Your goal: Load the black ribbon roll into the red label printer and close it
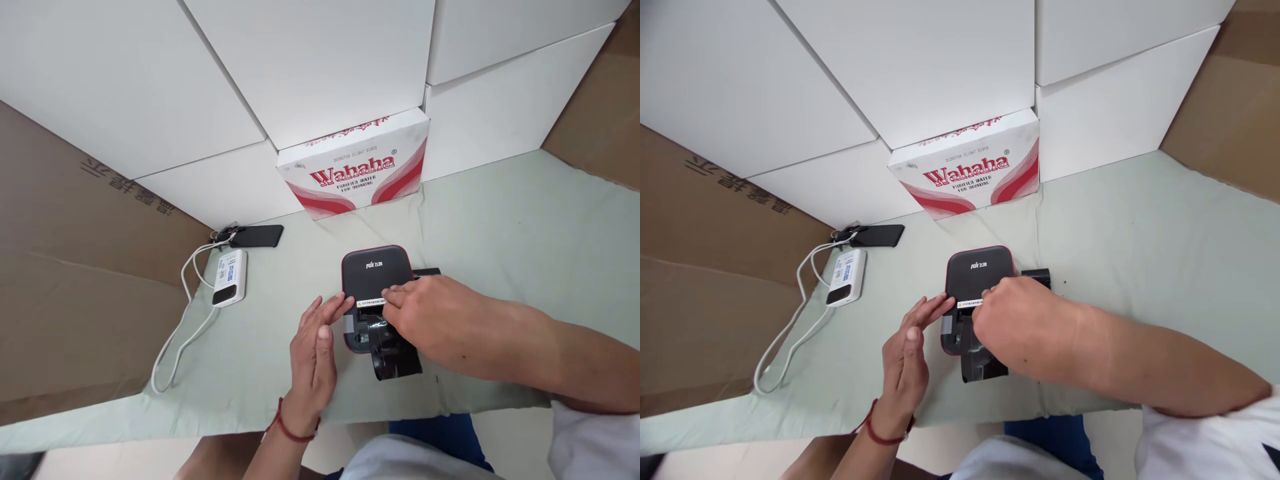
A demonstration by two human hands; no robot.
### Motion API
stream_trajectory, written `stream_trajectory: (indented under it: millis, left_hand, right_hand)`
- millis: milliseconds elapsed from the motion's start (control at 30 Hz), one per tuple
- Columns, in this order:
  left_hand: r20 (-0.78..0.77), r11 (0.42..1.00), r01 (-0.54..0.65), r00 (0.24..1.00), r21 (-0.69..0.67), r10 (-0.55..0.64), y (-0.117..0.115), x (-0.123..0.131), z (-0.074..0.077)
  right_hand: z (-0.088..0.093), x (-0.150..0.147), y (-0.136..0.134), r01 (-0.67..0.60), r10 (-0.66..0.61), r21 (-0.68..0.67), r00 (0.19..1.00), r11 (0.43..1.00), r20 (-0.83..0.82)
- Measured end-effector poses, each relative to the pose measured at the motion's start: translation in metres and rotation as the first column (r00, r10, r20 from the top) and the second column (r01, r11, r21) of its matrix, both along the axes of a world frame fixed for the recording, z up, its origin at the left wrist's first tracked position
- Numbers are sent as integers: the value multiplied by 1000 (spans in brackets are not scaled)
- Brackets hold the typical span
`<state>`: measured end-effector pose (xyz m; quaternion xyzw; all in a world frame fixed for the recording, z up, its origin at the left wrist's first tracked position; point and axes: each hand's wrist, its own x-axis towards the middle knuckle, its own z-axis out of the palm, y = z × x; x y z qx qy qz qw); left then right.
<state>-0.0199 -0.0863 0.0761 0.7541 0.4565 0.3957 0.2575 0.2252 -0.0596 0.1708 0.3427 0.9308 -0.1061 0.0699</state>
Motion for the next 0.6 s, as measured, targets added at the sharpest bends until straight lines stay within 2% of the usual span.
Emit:
stream_trajectory:
  millis: [167,267,367,433,600]
  left_hand:
    - [38,998,53,998,-44,-52,4,-5,-3]
    - [242,974,62,970,-220,-7,5,-1,-5]
    - [488,939,92,868,-331,87,10,6,-8]
    - [570,910,144,813,-388,115,18,10,-10]
    - [704,812,286,681,-509,202,33,17,-17]
  right_hand:
    - [3,-3,5,-27,31,-49,996,998,78]
    - [7,5,9,14,-8,-65,996,998,91]
    - [11,13,10,62,-59,-86,998,994,34]
    - [12,15,8,61,-63,-59,998,996,-27]
    - [9,13,-4,-103,103,7,980,995,-171]
